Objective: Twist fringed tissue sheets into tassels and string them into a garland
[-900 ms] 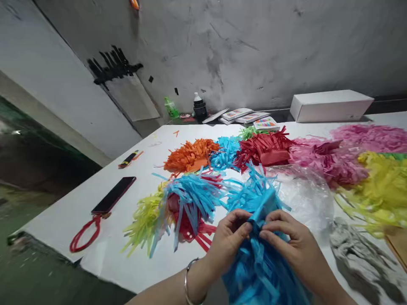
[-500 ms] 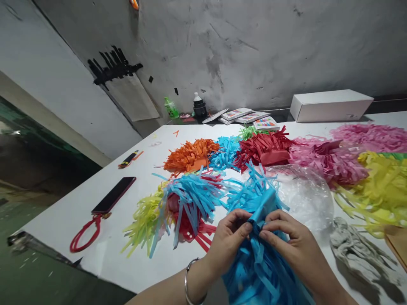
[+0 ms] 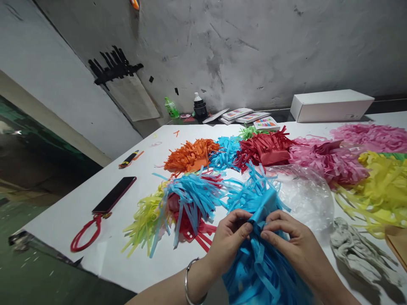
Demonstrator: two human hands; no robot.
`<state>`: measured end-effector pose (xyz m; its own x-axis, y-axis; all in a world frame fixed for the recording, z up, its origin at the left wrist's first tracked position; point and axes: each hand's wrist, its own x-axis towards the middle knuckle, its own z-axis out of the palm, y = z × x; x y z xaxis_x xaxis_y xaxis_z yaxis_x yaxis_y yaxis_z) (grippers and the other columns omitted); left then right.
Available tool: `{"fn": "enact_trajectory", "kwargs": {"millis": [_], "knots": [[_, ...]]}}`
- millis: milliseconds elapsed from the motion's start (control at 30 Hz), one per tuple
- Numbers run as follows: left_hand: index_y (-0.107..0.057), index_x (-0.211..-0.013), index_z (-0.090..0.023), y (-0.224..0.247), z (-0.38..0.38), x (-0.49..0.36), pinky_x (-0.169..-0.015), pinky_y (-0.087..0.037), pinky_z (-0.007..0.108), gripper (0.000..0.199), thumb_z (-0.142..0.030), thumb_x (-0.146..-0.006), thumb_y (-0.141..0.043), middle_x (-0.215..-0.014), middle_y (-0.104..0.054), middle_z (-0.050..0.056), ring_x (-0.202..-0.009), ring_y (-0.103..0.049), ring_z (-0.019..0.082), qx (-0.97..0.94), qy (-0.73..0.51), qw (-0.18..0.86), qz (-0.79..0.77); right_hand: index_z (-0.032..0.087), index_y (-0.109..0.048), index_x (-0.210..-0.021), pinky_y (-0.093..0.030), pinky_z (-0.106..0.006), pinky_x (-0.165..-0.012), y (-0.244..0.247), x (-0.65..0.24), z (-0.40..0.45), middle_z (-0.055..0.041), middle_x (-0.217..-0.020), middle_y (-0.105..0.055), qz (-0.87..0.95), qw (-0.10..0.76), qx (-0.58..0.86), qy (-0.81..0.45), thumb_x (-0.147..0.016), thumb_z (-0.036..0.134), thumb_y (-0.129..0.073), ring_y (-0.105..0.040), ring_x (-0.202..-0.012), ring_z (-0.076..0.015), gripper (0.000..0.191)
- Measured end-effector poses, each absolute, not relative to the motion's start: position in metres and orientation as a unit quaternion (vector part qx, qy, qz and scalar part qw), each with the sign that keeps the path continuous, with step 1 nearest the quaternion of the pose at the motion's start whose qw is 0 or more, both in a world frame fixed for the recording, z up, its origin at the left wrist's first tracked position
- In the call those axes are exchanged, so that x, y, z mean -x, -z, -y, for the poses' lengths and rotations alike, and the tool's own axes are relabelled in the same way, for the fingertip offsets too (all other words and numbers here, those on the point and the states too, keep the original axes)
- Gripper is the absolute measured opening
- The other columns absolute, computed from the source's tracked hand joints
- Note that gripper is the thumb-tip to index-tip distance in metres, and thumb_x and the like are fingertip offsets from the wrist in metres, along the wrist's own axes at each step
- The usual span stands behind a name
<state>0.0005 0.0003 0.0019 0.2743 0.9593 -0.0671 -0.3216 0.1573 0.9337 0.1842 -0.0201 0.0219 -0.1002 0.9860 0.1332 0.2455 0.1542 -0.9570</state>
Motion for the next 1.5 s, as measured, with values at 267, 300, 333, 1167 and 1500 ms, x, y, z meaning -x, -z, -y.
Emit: {"fn": "enact_trajectory", "kwargs": {"millis": [267,300,333,1167,1500], "knots": [[-0.075,-0.096,-0.022,-0.001,0.0,0.0,-0.067,-0.044,0.019,0.028,-0.043,-0.078,-0.082,-0.087,-0.067,0.0,-0.074,-0.055,0.009,-0.44,-0.479,0.661,-0.374,0.026,-0.071,-0.075,-0.049,-0.021,-0.069,-0.026,-0.183,0.02,0.0004,-0.088,-0.066,0.658,0.447,0.494,-0.352,-0.09,0.036,-0.065,-0.065,-0.083,-0.014,0.019],[-0.075,-0.096,-0.022,-0.001,0.0,0.0,-0.067,-0.044,0.019,0.028,-0.043,-0.078,-0.082,-0.087,-0.067,0.0,-0.074,-0.055,0.009,-0.439,-0.48,0.661,-0.373,0.025,-0.069,-0.076,-0.049,-0.021,-0.068,-0.026,-0.182,0.02,0.0,-0.088,-0.065,0.67,0.45,0.49,-0.329,-0.091,0.034,-0.064,-0.065,-0.082,-0.0141,0.018],[-0.075,-0.097,-0.022,0.0,-0.001,0.0,-0.067,-0.044,0.019,0.029,-0.043,-0.078,-0.082,-0.087,-0.067,0.0,-0.074,-0.055,0.009,-0.438,-0.48,0.662,-0.373,0.025,-0.068,-0.076,-0.049,-0.022,-0.068,-0.026,-0.181,0.021,-0.0004,-0.088,-0.065,0.683,0.457,0.486,-0.298,-0.092,0.031,-0.063,-0.064,-0.081,-0.0142,0.018],[-0.067,-0.108,-0.022,-0.023,0.0,-0.005,-0.07,-0.048,0.027,0.022,-0.014,-0.088,-0.059,-0.092,-0.065,0.005,-0.078,-0.06,0.018,-0.715,-0.475,0.302,-0.416,0.017,-0.056,-0.107,-0.045,-0.051,-0.092,-0.028,-0.184,0.03,-0.0142,-0.11,-0.059,0.736,0.498,0.449,0.094,-0.089,0.012,-0.063,-0.057,-0.104,-0.0268,0.02],[-0.058,-0.126,-0.023,-0.019,0.001,-0.001,-0.085,-0.053,0.035,0.04,-0.008,-0.089,-0.054,-0.11,-0.067,0.012,-0.1,-0.064,0.024,-0.84,-0.402,0.128,-0.341,0.009,-0.055,-0.13,-0.051,-0.046,-0.099,-0.017,-0.179,0.025,-0.0161,-0.115,-0.073,0.764,0.408,0.468,0.173,-0.096,0.006,-0.042,-0.07,-0.106,-0.0262,0.037]]}}
